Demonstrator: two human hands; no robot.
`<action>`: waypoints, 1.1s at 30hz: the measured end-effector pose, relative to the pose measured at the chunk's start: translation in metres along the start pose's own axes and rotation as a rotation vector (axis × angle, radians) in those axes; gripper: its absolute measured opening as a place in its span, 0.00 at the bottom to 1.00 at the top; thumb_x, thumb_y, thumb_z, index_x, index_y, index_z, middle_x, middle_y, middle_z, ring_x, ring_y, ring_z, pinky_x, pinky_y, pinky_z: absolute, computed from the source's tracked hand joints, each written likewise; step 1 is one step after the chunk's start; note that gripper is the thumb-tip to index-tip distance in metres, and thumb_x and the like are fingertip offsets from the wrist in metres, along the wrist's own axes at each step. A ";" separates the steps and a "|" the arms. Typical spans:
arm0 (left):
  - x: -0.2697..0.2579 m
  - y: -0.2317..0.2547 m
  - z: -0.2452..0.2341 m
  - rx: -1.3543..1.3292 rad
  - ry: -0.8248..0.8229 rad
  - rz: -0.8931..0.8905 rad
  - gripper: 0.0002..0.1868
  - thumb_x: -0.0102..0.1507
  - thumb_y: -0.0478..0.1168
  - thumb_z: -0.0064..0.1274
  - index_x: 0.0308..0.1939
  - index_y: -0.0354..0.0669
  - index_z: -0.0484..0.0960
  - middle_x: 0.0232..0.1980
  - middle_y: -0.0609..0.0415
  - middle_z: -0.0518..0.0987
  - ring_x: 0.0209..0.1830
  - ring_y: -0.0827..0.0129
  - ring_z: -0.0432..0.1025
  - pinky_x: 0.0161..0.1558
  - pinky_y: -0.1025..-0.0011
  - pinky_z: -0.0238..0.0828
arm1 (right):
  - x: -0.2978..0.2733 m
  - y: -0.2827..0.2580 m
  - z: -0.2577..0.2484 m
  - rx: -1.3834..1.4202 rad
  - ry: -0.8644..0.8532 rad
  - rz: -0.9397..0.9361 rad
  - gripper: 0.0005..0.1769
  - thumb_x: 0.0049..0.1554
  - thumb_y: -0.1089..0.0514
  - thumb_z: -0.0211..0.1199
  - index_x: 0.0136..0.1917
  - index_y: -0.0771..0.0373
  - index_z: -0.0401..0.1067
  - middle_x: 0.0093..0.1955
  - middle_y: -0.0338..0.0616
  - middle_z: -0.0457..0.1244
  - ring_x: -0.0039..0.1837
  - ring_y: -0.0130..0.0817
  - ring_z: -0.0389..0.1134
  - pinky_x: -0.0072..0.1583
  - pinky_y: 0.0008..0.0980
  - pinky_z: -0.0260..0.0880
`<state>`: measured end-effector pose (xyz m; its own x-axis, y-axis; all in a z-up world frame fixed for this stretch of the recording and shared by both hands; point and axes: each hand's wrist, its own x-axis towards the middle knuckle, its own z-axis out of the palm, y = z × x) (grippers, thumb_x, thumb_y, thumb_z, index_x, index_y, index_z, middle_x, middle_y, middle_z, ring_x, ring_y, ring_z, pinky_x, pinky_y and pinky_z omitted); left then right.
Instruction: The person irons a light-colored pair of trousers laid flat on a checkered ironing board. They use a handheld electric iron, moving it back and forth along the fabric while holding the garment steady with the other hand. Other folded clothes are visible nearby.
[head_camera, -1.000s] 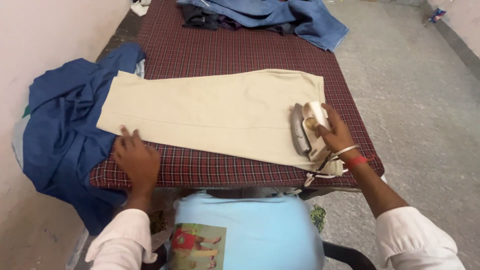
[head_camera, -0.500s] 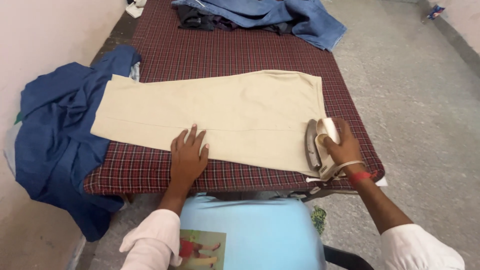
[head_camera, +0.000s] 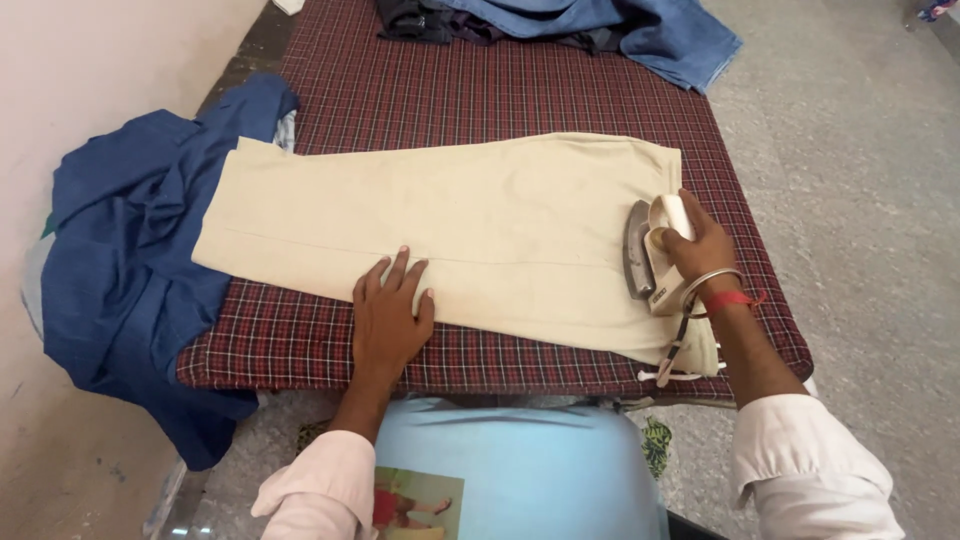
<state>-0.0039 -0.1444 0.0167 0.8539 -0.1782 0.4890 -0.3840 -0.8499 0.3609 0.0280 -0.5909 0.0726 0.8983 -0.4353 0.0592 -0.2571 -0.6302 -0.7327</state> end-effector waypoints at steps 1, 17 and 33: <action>0.000 0.001 0.001 -0.004 0.006 -0.003 0.24 0.66 0.48 0.46 0.64 0.45 0.79 0.73 0.43 0.71 0.72 0.48 0.61 0.72 0.51 0.50 | 0.000 -0.001 -0.001 -0.009 0.007 -0.063 0.41 0.52 0.57 0.63 0.79 0.55 0.62 0.66 0.56 0.68 0.55 0.43 0.74 0.58 0.37 0.72; -0.006 -0.003 0.005 -0.028 0.085 0.038 0.23 0.65 0.44 0.49 0.62 0.41 0.81 0.71 0.40 0.73 0.72 0.45 0.64 0.71 0.49 0.55 | -0.073 -0.028 -0.015 -0.116 -0.038 -0.050 0.43 0.52 0.54 0.63 0.80 0.51 0.61 0.47 0.59 0.71 0.41 0.40 0.74 0.50 0.38 0.73; -0.002 -0.003 0.003 0.038 0.000 0.023 0.25 0.66 0.47 0.45 0.65 0.43 0.78 0.73 0.41 0.70 0.73 0.46 0.61 0.72 0.49 0.51 | -0.006 -0.024 0.006 -0.003 -0.001 -0.063 0.41 0.51 0.56 0.64 0.79 0.56 0.64 0.47 0.58 0.72 0.42 0.36 0.73 0.49 0.35 0.72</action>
<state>-0.0035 -0.1433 0.0124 0.8452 -0.1978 0.4964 -0.3896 -0.8640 0.3190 0.0313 -0.5694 0.0861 0.9132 -0.3939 0.1040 -0.2012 -0.6581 -0.7256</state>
